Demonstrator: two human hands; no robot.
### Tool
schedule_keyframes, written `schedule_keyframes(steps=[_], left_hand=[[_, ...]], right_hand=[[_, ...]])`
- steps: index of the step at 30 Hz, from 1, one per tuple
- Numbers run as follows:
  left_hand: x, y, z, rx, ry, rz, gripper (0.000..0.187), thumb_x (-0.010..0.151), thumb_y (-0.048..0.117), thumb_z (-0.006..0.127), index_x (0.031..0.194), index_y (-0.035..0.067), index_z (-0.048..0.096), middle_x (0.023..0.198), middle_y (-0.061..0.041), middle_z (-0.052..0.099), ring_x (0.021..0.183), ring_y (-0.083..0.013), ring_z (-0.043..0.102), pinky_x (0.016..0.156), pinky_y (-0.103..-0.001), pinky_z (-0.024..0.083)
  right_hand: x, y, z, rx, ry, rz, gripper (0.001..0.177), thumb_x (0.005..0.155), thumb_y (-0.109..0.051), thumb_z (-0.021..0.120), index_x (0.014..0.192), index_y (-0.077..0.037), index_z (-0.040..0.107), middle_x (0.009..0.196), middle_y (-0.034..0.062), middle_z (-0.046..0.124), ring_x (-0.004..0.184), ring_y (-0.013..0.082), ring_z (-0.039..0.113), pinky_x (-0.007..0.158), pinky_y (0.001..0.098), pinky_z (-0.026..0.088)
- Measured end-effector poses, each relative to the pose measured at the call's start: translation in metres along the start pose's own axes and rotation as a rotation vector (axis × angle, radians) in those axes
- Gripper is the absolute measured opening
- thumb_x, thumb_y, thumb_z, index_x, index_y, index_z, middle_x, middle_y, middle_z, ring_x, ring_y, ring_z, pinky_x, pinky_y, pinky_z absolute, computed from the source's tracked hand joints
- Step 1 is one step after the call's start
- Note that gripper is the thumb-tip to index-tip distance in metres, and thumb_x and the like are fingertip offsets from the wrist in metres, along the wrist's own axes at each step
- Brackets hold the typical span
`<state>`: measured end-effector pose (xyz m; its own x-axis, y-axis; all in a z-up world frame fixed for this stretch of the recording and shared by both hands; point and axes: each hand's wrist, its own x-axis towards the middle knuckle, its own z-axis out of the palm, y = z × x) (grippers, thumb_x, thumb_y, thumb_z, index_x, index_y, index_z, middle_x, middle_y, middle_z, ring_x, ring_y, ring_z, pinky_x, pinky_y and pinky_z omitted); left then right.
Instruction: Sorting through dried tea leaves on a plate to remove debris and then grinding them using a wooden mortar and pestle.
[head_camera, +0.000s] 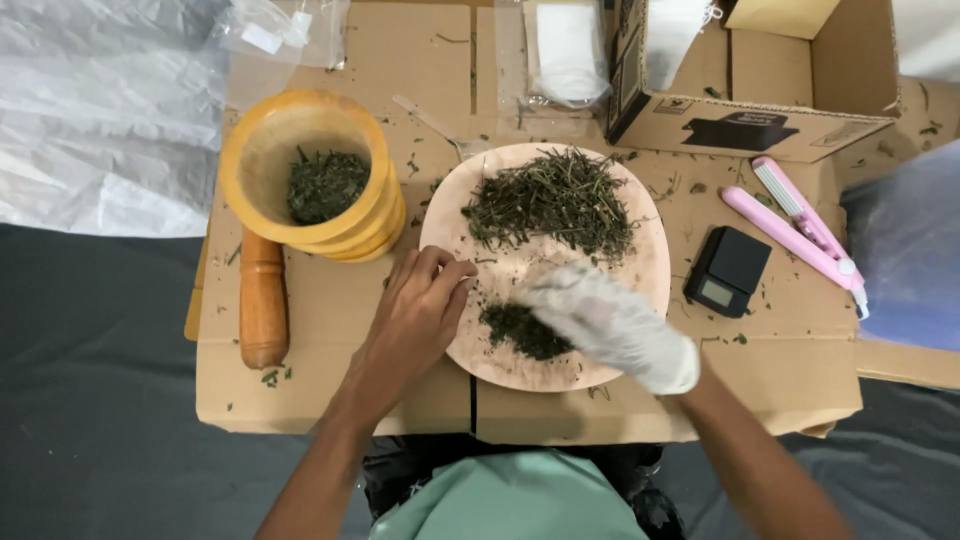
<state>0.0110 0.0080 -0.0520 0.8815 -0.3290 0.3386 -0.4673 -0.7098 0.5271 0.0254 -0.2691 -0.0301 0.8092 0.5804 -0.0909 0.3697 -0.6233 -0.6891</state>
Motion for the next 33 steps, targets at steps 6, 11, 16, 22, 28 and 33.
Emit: schedule_keyframes(steps=[6, 11, 16, 22, 28, 33], left_hand=[[0.000, 0.011, 0.000, -0.030, -0.056, 0.006, 0.014, 0.107, 0.012, 0.069, 0.118, 0.013, 0.077, 0.101, -0.007, 0.062, 0.092, -0.0269, 0.064, 0.086, -0.042, 0.053], [0.002, 0.027, -0.012, -0.023, -0.154, 0.013, 0.016, 0.105, 0.011, 0.072, 0.119, 0.012, 0.079, 0.104, -0.009, 0.066, 0.096, -0.0283, 0.066, 0.086, -0.042, 0.054], [0.003, 0.032, -0.011, -0.005, -0.265, 0.056, 0.017, 0.103, 0.009, 0.073, 0.118, 0.011, 0.082, 0.105, -0.012, 0.074, 0.099, -0.0261, 0.070, 0.088, -0.038, 0.054], [-0.001, 0.040, -0.012, 0.004, -0.283, 0.099, 0.017, 0.103, 0.008, 0.074, 0.116, 0.012, 0.083, 0.103, -0.010, 0.075, 0.100, -0.0240, 0.067, 0.085, -0.036, 0.050], [-0.008, 0.030, 0.005, 0.004, -0.217, 0.112, 0.014, 0.103, 0.005, 0.072, 0.114, 0.011, 0.079, 0.101, -0.010, 0.070, 0.099, -0.0272, 0.065, 0.083, -0.039, 0.049], [-0.010, 0.027, 0.006, -0.028, -0.256, 0.071, 0.015, 0.105, 0.007, 0.071, 0.116, 0.012, 0.080, 0.099, -0.009, 0.071, 0.097, -0.0254, 0.065, 0.083, -0.037, 0.048]], right_hand=[[-0.010, -0.036, -0.021, 0.138, -0.140, 0.144, 0.041, 0.096, -0.030, 0.083, 0.135, -0.016, 0.081, 0.131, 0.0144, 0.078, 0.128, 0.0356, 0.071, 0.111, 0.0535, 0.057], [-0.016, -0.035, -0.013, 0.302, -0.030, 0.165, 0.028, 0.103, -0.021, 0.074, 0.129, -0.018, 0.084, 0.112, 0.0069, 0.078, 0.113, 0.0253, 0.075, 0.101, 0.0440, 0.061], [-0.021, -0.037, -0.028, 0.227, 0.120, 0.175, 0.026, 0.100, -0.019, 0.080, 0.125, -0.018, 0.085, 0.111, 0.0054, 0.077, 0.115, 0.0228, 0.077, 0.103, 0.0423, 0.062], [-0.020, -0.027, -0.010, 0.242, -0.119, 0.170, 0.029, 0.101, -0.012, 0.076, 0.128, -0.012, 0.083, 0.123, 0.0151, 0.078, 0.124, 0.0330, 0.074, 0.104, 0.0486, 0.061], [-0.018, -0.043, -0.025, 0.529, -0.056, 0.441, 0.026, 0.104, -0.012, 0.070, 0.125, -0.013, 0.085, 0.119, 0.0133, 0.081, 0.113, 0.0271, 0.076, 0.100, 0.0443, 0.062], [-0.025, -0.038, -0.015, 0.317, -0.066, 0.305, 0.027, 0.103, -0.014, 0.072, 0.128, -0.011, 0.083, 0.122, 0.0158, 0.077, 0.121, 0.0316, 0.074, 0.101, 0.0460, 0.062]])
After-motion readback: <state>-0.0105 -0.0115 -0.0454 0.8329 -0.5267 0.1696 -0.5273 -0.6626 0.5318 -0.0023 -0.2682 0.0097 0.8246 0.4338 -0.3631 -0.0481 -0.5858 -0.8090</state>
